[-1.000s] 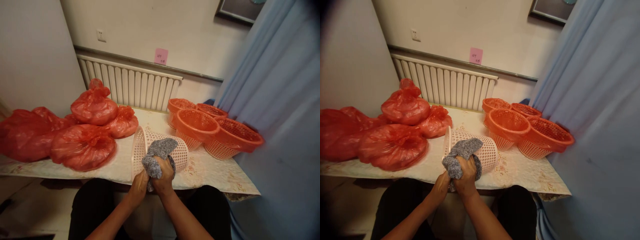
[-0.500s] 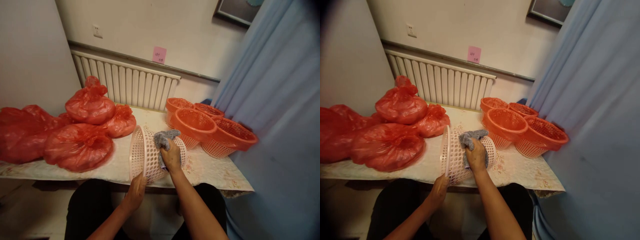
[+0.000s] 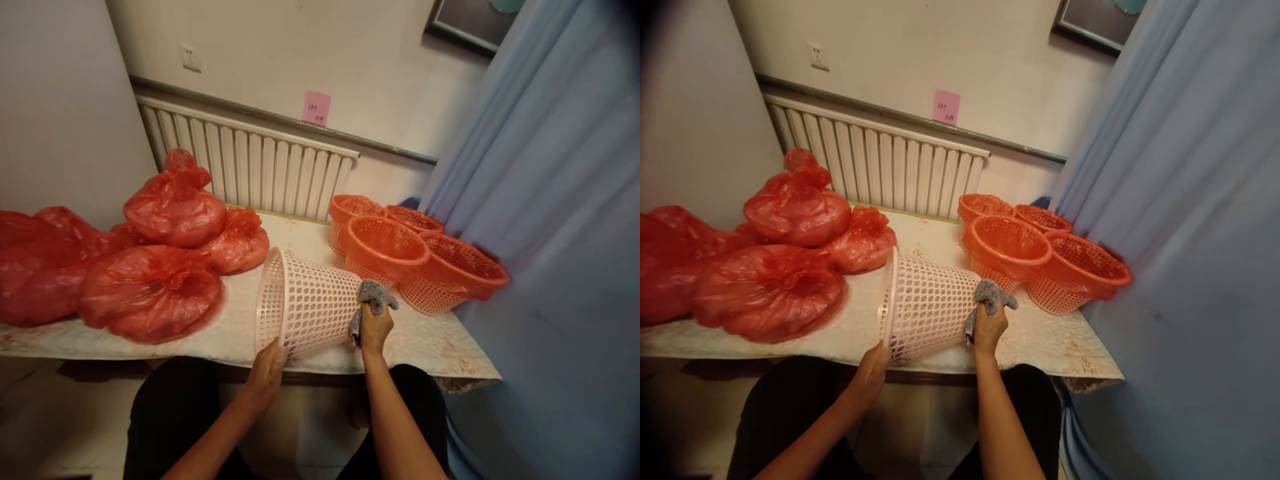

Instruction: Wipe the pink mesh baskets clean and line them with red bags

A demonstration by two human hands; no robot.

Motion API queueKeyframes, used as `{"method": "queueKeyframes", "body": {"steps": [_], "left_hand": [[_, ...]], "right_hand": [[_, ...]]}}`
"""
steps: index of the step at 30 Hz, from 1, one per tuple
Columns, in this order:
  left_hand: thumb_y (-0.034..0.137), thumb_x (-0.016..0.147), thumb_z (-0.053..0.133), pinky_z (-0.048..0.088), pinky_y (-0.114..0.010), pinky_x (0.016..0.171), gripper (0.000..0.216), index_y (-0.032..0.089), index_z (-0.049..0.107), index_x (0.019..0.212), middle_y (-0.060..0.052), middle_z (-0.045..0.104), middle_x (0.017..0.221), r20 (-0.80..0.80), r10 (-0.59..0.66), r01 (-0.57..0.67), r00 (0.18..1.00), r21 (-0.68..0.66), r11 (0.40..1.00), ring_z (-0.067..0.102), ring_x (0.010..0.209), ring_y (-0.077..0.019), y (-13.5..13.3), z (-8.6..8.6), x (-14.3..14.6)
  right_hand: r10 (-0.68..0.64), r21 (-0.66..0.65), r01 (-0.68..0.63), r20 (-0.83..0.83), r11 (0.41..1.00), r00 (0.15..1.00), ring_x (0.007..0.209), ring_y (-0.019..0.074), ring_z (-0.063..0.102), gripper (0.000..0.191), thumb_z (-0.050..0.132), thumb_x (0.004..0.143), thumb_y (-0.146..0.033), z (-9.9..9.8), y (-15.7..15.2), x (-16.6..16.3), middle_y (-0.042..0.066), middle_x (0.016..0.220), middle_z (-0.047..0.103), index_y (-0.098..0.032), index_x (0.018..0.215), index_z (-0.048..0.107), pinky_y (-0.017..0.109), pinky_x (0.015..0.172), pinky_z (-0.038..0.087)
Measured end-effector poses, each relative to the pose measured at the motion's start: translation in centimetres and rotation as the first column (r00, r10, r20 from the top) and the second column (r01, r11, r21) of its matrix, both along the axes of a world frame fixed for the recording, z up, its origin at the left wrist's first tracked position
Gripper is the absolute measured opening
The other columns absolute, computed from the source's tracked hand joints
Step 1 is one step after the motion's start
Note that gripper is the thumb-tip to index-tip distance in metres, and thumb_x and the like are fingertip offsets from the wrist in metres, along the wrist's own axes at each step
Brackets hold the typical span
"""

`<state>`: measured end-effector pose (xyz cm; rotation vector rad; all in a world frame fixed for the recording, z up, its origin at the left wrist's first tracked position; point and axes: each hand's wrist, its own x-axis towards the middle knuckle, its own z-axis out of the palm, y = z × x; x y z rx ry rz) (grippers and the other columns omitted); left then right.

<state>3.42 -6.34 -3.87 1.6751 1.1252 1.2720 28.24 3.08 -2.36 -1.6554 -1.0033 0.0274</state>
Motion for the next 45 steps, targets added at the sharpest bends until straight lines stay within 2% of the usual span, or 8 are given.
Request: {"method": "queueKeyframes", "body": {"steps": [8, 14, 18, 24, 32, 36, 40, 45], "left_hand": [[0.058, 0.094, 0.03, 0.048, -0.041, 0.089, 0.057, 0.012, 0.062, 0.106, -0.012, 0.07, 0.1, 0.053, 0.166, -0.161, 0.985, -0.09, 0.983, 0.063, 0.094, -0.0258, 3.1, 5.6, -0.4], [0.06, 0.093, 0.029, 0.051, -0.039, 0.079, 0.056, 0.014, 0.06, 0.093, -0.01, 0.069, 0.089, 0.092, 0.141, -0.123, 0.986, -0.179, 0.976, 0.063, 0.084, -0.0249, 3.7, 5.8, -0.7], [0.054, 0.094, 0.027, 0.049, -0.038, 0.082, 0.051, 0.017, 0.06, 0.084, -0.009, 0.068, 0.086, 0.009, 0.165, -0.163, 0.986, -0.108, 0.981, 0.062, 0.085, -0.0246, 2.9, 5.3, -0.2], [0.041, 0.094, 0.027, 0.049, -0.037, 0.085, 0.04, 0.018, 0.059, 0.089, -0.009, 0.067, 0.09, -0.007, 0.095, -0.095, 0.995, 0.023, 0.995, 0.061, 0.087, -0.0237, 2.7, 5.3, -0.5], [0.051, 0.095, 0.027, 0.046, -0.033, 0.068, 0.045, 0.021, 0.052, 0.073, -0.004, 0.059, 0.07, -0.068, 0.164, -0.166, 0.984, -0.028, 0.986, 0.055, 0.069, -0.0204, 1.4, 4.0, -0.5], [0.054, 0.095, 0.026, 0.046, -0.032, 0.068, 0.047, 0.021, 0.051, 0.072, -0.003, 0.06, 0.071, -0.064, 0.136, -0.137, 0.989, -0.008, 0.991, 0.053, 0.069, -0.0194, 1.0, 3.4, -0.3], [0.054, 0.095, 0.026, 0.046, -0.031, 0.07, 0.047, 0.022, 0.049, 0.07, -0.003, 0.059, 0.071, -0.07, 0.139, -0.139, 0.988, -0.006, 0.99, 0.053, 0.069, -0.0192, 1.0, 3.2, -0.4], [0.053, 0.095, 0.027, 0.048, -0.033, 0.074, 0.046, 0.021, 0.052, 0.073, -0.005, 0.062, 0.075, -0.06, 0.123, -0.124, 0.991, -0.013, 0.992, 0.057, 0.074, -0.0212, 1.4, 2.9, -0.7]], "right_hand": [[0.06, 0.091, -0.059, -0.005, 0.994, 0.998, 0.079, 0.0236, 0.06, 0.023, 0.054, 0.075, -0.034, -3.1, -2.5, -2.2, 0.007, 0.083, 0.069, -0.017, 0.088, 0.064, 0.032, 0.075, 0.044], [0.192, 0.17, -0.213, 0.131, 0.962, 0.973, 0.09, 0.0256, 0.061, 0.029, 0.056, 0.077, -0.03, -4.3, -4.4, -5.6, 0.01, 0.093, 0.068, -0.015, 0.1, 0.065, 0.039, 0.083, 0.047], [0.372, 0.239, -0.436, 0.27, 0.868, 0.888, 0.097, 0.0259, 0.062, 0.039, 0.058, 0.077, -0.026, -2.7, -5.9, -9.4, 0.01, 0.103, 0.067, -0.017, 0.115, 0.061, 0.041, 0.086, 0.049], [0.565, 0.214, -0.685, 0.425, 0.696, 0.707, 0.097, 0.0248, 0.06, 0.031, 0.053, 0.08, -0.023, 2.9, -6.1, -13.1, 0.007, 0.099, 0.067, -0.021, 0.108, 0.065, 0.041, 0.088, 0.047], [0.495, 0.062, -0.543, 0.337, 0.837, 0.801, 0.091, 0.0219, 0.06, 0.032, 0.049, 0.073, -0.018, 4.9, -0.5, -9.5, 0.006, 0.097, 0.069, -0.019, 0.1, 0.067, 0.033, 0.084, 0.045], [0.31, -0.006, -0.315, 0.208, 0.949, 0.928, 0.074, 0.0204, 0.058, 0.024, 0.048, 0.072, -0.027, 3.4, 2.1, -4.0, 0.005, 0.081, 0.068, -0.018, 0.084, 0.067, 0.03, 0.072, 0.043], [0.112, -0.063, -0.11, 0.036, 0.992, 0.993, 0.072, 0.0228, 0.059, 0.03, 0.051, 0.074, -0.039, 1.3, 2.3, 0.0, 0.008, 0.076, 0.069, -0.017, 0.083, 0.068, 0.031, 0.069, 0.042], [0.04, -0.004, -0.04, -0.005, 0.999, 0.999, 0.08, 0.0261, 0.061, 0.034, 0.05, 0.078, -0.041, -2.3, -0.8, -1.5, 0.012, 0.086, 0.069, -0.015, 0.093, 0.067, 0.036, 0.074, 0.045]]}}
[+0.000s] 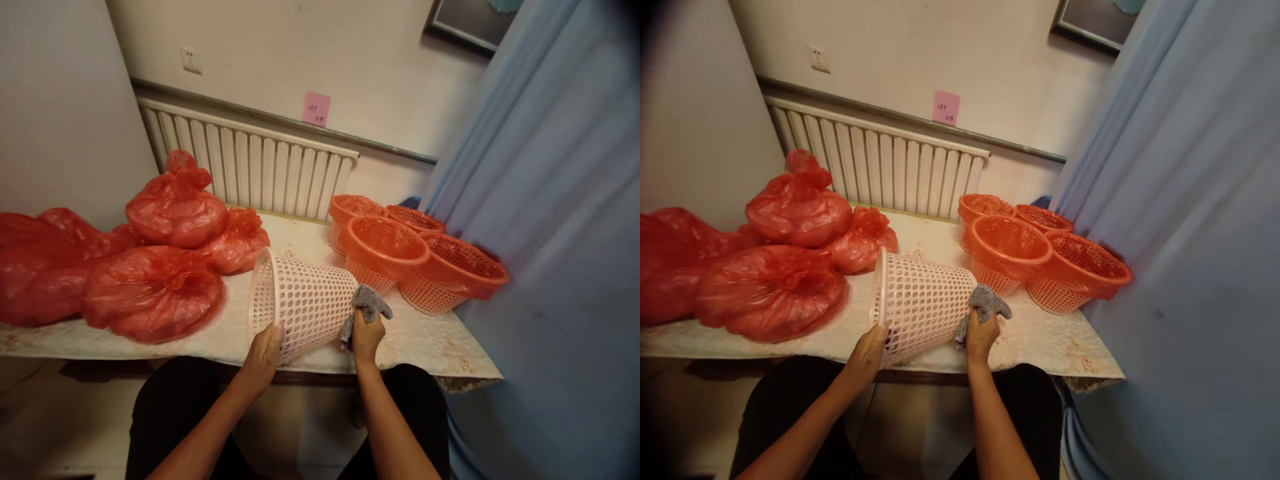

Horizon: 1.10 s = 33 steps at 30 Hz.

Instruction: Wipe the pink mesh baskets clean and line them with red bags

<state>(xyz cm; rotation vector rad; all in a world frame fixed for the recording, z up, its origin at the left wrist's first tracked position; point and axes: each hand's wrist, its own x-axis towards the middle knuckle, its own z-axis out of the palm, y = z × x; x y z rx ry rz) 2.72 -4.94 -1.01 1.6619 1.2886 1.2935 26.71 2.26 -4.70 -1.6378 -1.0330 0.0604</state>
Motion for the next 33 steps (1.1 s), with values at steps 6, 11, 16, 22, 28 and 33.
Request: {"method": "queueKeyframes", "body": {"steps": [6, 11, 16, 22, 28, 33], "left_hand": [[0.05, 0.096, 0.028, 0.049, -0.037, 0.084, 0.048, 0.018, 0.062, 0.087, -0.008, 0.068, 0.085, 0.024, -0.051, 0.051, 0.998, -0.026, 0.998, 0.06, 0.08, -0.0226, 0.4, 0.0, -0.2], [0.05, 0.096, 0.028, 0.05, -0.036, 0.086, 0.046, 0.019, 0.062, 0.088, -0.008, 0.068, 0.086, 0.023, -0.072, 0.072, 0.997, 0.016, 0.997, 0.061, 0.081, -0.0231, -0.4, 0.1, 0.1], [0.048, 0.097, 0.027, 0.049, -0.041, 0.091, 0.048, 0.017, 0.063, 0.1, -0.009, 0.068, 0.085, 0.025, -0.07, 0.069, 0.997, 0.015, 0.997, 0.061, 0.078, -0.0232, -1.0, -0.8, 0.2], [0.046, 0.097, 0.027, 0.045, -0.041, 0.101, 0.051, 0.015, 0.062, 0.118, -0.013, 0.069, 0.111, -0.009, -0.13, 0.13, 0.991, 0.082, 0.988, 0.061, 0.104, -0.0268, -1.8, -1.7, 0.3], [0.043, 0.097, 0.03, 0.041, -0.042, 0.106, 0.05, 0.015, 0.058, 0.127, -0.013, 0.064, 0.126, -0.014, -0.173, 0.173, 0.985, 0.125, 0.977, 0.057, 0.117, -0.0286, -2.5, -3.1, 0.1], [0.044, 0.097, 0.031, 0.037, -0.041, 0.108, 0.049, 0.014, 0.058, 0.125, -0.014, 0.061, 0.128, -0.013, -0.213, 0.213, 0.977, 0.07, 0.975, 0.054, 0.12, -0.028, -3.0, -2.2, -0.4]], "right_hand": [[0.28, 0.252, -0.356, 0.29, 0.9, 0.915, 0.099, 0.0271, 0.061, 0.041, 0.057, 0.077, -0.029, -1.3, -4.8, -6.5, 0.011, 0.104, 0.067, -0.017, 0.116, 0.06, 0.043, 0.086, 0.048], [0.515, 0.206, -0.638, 0.433, 0.742, 0.739, 0.104, 0.0256, 0.059, 0.035, 0.053, 0.079, -0.024, 4.4, -6.2, -10.2, 0.008, 0.106, 0.066, -0.021, 0.113, 0.063, 0.043, 0.092, 0.047], [0.587, 0.14, -0.705, 0.456, 0.695, 0.669, 0.096, 0.0236, 0.059, 0.028, 0.051, 0.078, -0.019, 8.7, -4.5, -11.1, 0.007, 0.096, 0.067, -0.02, 0.101, 0.066, 0.037, 0.087, 0.047], [0.53, -0.008, -0.57, 0.383, 0.821, 0.757, 0.087, 0.0212, 0.06, 0.026, 0.051, 0.074, -0.016, 9.4, -0.1, -8.4, 0.005, 0.092, 0.069, -0.02, 0.094, 0.067, 0.03, 0.08, 0.044], [0.316, -0.107, -0.299, 0.243, 0.948, 0.917, 0.071, 0.0212, 0.057, 0.023, 0.05, 0.074, -0.029, 7.8, 2.9, -2.0, 0.006, 0.078, 0.069, -0.018, 0.083, 0.068, 0.029, 0.067, 0.039], [0.19, -0.117, -0.169, 0.204, 0.979, 0.96, 0.069, 0.0218, 0.056, 0.025, 0.05, 0.073, -0.035, 5.9, 2.1, 0.6, 0.007, 0.074, 0.067, -0.018, 0.08, 0.066, 0.03, 0.067, 0.037]]}}
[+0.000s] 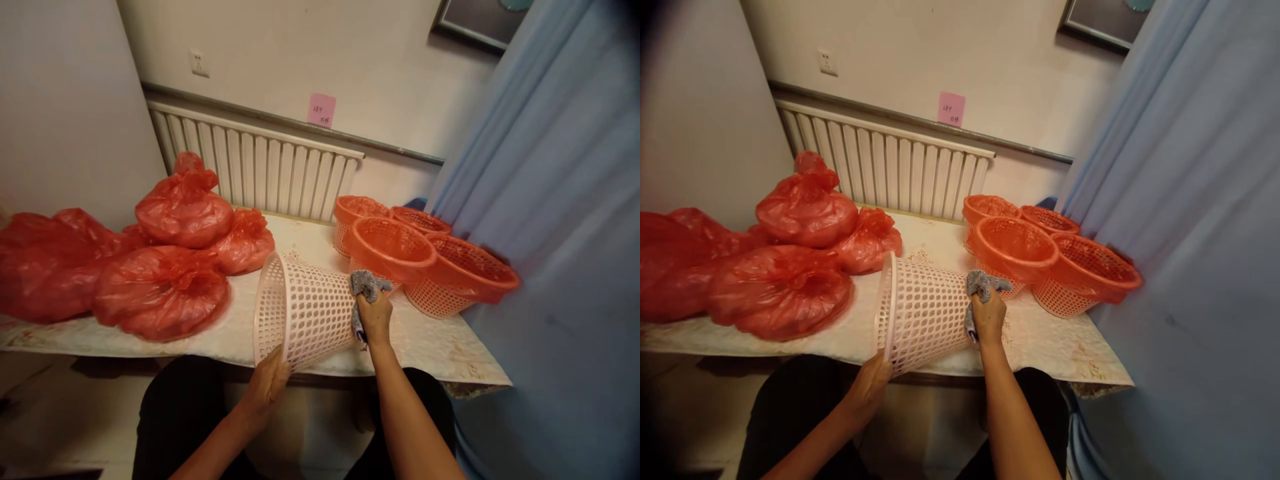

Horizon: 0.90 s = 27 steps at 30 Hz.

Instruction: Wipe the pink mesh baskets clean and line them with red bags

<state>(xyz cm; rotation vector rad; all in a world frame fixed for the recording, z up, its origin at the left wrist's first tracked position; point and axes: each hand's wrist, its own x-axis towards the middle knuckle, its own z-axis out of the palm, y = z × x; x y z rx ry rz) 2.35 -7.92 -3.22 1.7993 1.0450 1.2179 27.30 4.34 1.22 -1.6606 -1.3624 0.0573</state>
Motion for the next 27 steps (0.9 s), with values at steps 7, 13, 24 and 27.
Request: {"method": "queueKeyframes", "body": {"steps": [7, 13, 24, 27], "left_hand": [[0.056, 0.095, 0.031, 0.049, -0.036, 0.08, 0.049, 0.016, 0.061, 0.09, -0.007, 0.066, 0.084, 0.076, 0.226, -0.207, 0.971, -0.201, 0.958, 0.06, 0.083, -0.0235, 1.6, 4.5, 0.9], [0.062, 0.091, 0.031, 0.048, -0.035, 0.071, 0.053, 0.017, 0.059, 0.084, -0.005, 0.063, 0.078, 0.112, 0.269, -0.235, 0.957, -0.25, 0.939, 0.057, 0.073, -0.0222, 3.1, 4.4, 0.5], [0.059, 0.092, 0.031, 0.045, -0.034, 0.072, 0.048, 0.02, 0.053, 0.076, -0.003, 0.058, 0.074, 0.1, 0.268, -0.246, 0.958, -0.193, 0.95, 0.054, 0.074, -0.0213, 3.6, 3.1, 0.7], [0.057, 0.093, 0.03, 0.046, -0.035, 0.076, 0.047, 0.019, 0.054, 0.079, -0.004, 0.06, 0.077, 0.081, 0.248, -0.232, 0.965, -0.172, 0.958, 0.056, 0.077, -0.0221, 3.8, 2.9, 0.7]], "right_hand": [[-0.007, 0.107, 0.009, -0.018, 0.994, 1.0, 0.074, 0.0217, 0.057, 0.026, 0.05, 0.075, -0.038, -1.4, -1.6, -0.7, 0.007, 0.081, 0.068, -0.018, 0.085, 0.064, 0.03, 0.071, 0.04], [0.005, 0.178, 0.01, -0.085, 0.984, 0.996, 0.081, 0.0239, 0.06, 0.027, 0.053, 0.075, -0.035, -3.6, -3.4, -0.7, 0.01, 0.086, 0.069, -0.016, 0.09, 0.065, 0.033, 0.077, 0.044], [0.142, 0.3, -0.135, -0.002, 0.944, 0.99, 0.092, 0.0262, 0.062, 0.034, 0.056, 0.079, -0.028, -6.8, -7.9, -6.1, 0.01, 0.098, 0.067, -0.017, 0.111, 0.061, 0.042, 0.083, 0.05], [0.29, 0.306, -0.297, 0.067, 0.905, 0.955, 0.099, 0.0258, 0.06, 0.035, 0.053, 0.081, -0.022, -6.1, -9.3, -8.1, 0.009, 0.104, 0.066, -0.02, 0.116, 0.059, 0.043, 0.086, 0.049]]}}
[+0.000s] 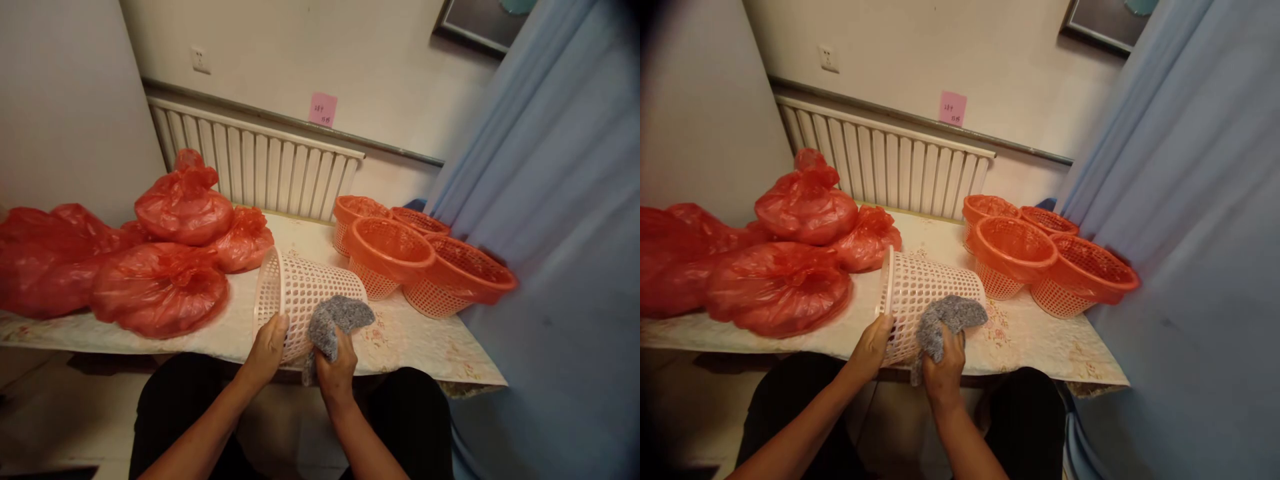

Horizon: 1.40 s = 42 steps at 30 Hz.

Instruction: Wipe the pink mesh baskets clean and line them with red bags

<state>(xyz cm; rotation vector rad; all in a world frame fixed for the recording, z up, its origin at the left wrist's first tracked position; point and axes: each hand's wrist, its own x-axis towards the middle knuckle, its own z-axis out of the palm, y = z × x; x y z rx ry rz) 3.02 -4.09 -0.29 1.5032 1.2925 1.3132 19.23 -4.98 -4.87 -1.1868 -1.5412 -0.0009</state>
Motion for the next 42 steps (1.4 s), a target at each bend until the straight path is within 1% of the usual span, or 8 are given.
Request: {"method": "queueKeyframes", "body": {"steps": [3, 6, 10, 18, 26, 30, 35, 42], "left_hand": [[0.053, 0.094, 0.029, 0.046, -0.035, 0.08, 0.045, 0.019, 0.056, 0.082, -0.005, 0.062, 0.081, 0.003, -0.034, 0.034, 0.999, 0.025, 0.999, 0.057, 0.082, -0.0225, 0.1, 0.1, -0.2], [0.047, 0.094, 0.031, 0.046, -0.033, 0.079, 0.04, 0.02, 0.055, 0.079, -0.004, 0.062, 0.078, 0.004, -0.033, 0.033, 0.999, 0.066, 0.997, 0.058, 0.079, -0.021, 0.2, 0.3, -0.6], [0.042, 0.094, 0.031, 0.048, -0.03, 0.075, 0.036, 0.02, 0.055, 0.079, -0.003, 0.063, 0.078, 0.006, -0.054, 0.053, 0.999, 0.09, 0.994, 0.058, 0.076, -0.0192, 0.5, 0.5, -1.0], [0.04, 0.094, 0.029, 0.045, -0.038, 0.094, 0.041, 0.015, 0.061, 0.099, -0.011, 0.068, 0.102, -0.005, -0.089, 0.089, 0.996, 0.107, 0.99, 0.059, 0.098, -0.024, 1.7, 1.8, -1.6], [0.05, 0.094, 0.03, 0.046, -0.035, 0.09, 0.044, 0.019, 0.059, 0.084, -0.007, 0.066, 0.088, -0.028, -0.051, 0.052, 0.998, 0.072, 0.996, 0.059, 0.088, -0.0223, 2.6, 1.6, -1.9], [0.052, 0.093, 0.031, 0.046, -0.033, 0.089, 0.045, 0.019, 0.059, 0.084, -0.007, 0.067, 0.09, -0.035, -0.052, 0.053, 0.998, 0.036, 0.998, 0.059, 0.088, -0.0225, 2.7, 1.4, -1.7], [0.054, 0.093, 0.031, 0.043, -0.035, 0.095, 0.048, 0.018, 0.062, 0.092, -0.008, 0.068, 0.096, -0.009, -0.071, 0.071, 0.997, 0.041, 0.997, 0.058, 0.092, -0.0238, 3.0, 1.2, -1.4], [0.058, 0.092, 0.032, 0.046, -0.035, 0.089, 0.05, 0.018, 0.062, 0.084, -0.007, 0.068, 0.085, -0.029, -0.02, 0.021, 0.999, 0.048, 0.999, 0.058, 0.081, -0.0235, 2.7, 0.9, -1.5]], "right_hand": [[0.14, 0.015, -0.142, 0.071, 0.99, 0.988, 0.107, 0.0265, 0.058, 0.035, 0.052, 0.083, -0.021, 1.2, -0.9, -1.7, 0.009, 0.108, 0.065, -0.021, 0.117, 0.059, 0.046, 0.092, 0.047], [0.181, 0.077, -0.192, 0.132, 0.978, 0.975, 0.108, 0.0282, 0.057, 0.038, 0.055, 0.083, -0.027, 2.2, -0.7, -3.1, 0.011, 0.108, 0.065, -0.019, 0.121, 0.057, 0.048, 0.092, 0.046], [0.174, 0.109, -0.189, 0.133, 0.976, 0.976, 0.102, 0.028, 0.058, 0.037, 0.055, 0.083, -0.028, 3.0, 0.4, -4.0, 0.01, 0.104, 0.065, -0.02, 0.119, 0.059, 0.046, 0.088, 0.047], [0.158, 0.074, -0.175, 0.194, 0.982, 0.968, 0.097, 0.0277, 0.059, 0.039, 0.054, 0.077, -0.021, 4.7, 2.7, -4.1, 0.01, 0.099, 0.066, -0.018, 0.115, 0.061, 0.047, 0.092, 0.046], [0.113, 0.0, -0.115, 0.159, 0.993, 0.981, 0.097, 0.0256, 0.058, 0.034, 0.051, 0.078, -0.018, 5.6, 5.7, -3.5, 0.009, 0.097, 0.068, -0.017, 0.11, 0.064, 0.041, 0.089, 0.046], [0.023, -0.08, -0.015, 0.092, 0.997, 0.995, 0.095, 0.0229, 0.058, 0.033, 0.049, 0.076, -0.019, 5.6, 8.3, -1.2, 0.008, 0.1, 0.067, -0.018, 0.105, 0.065, 0.035, 0.087, 0.045], [-0.22, -0.186, 0.221, 0.027, 0.957, 0.975, 0.077, 0.0211, 0.057, 0.023, 0.048, 0.076, -0.03, 4.8, 11.1, 3.4, 0.006, 0.082, 0.067, -0.018, 0.087, 0.065, 0.03, 0.073, 0.042], [-0.365, -0.269, 0.33, -0.092, 0.905, 0.926, 0.072, 0.0236, 0.058, 0.029, 0.049, 0.076, -0.039, 2.6, 10.5, 6.3, 0.009, 0.078, 0.068, -0.017, 0.086, 0.065, 0.03, 0.066, 0.039]]}}
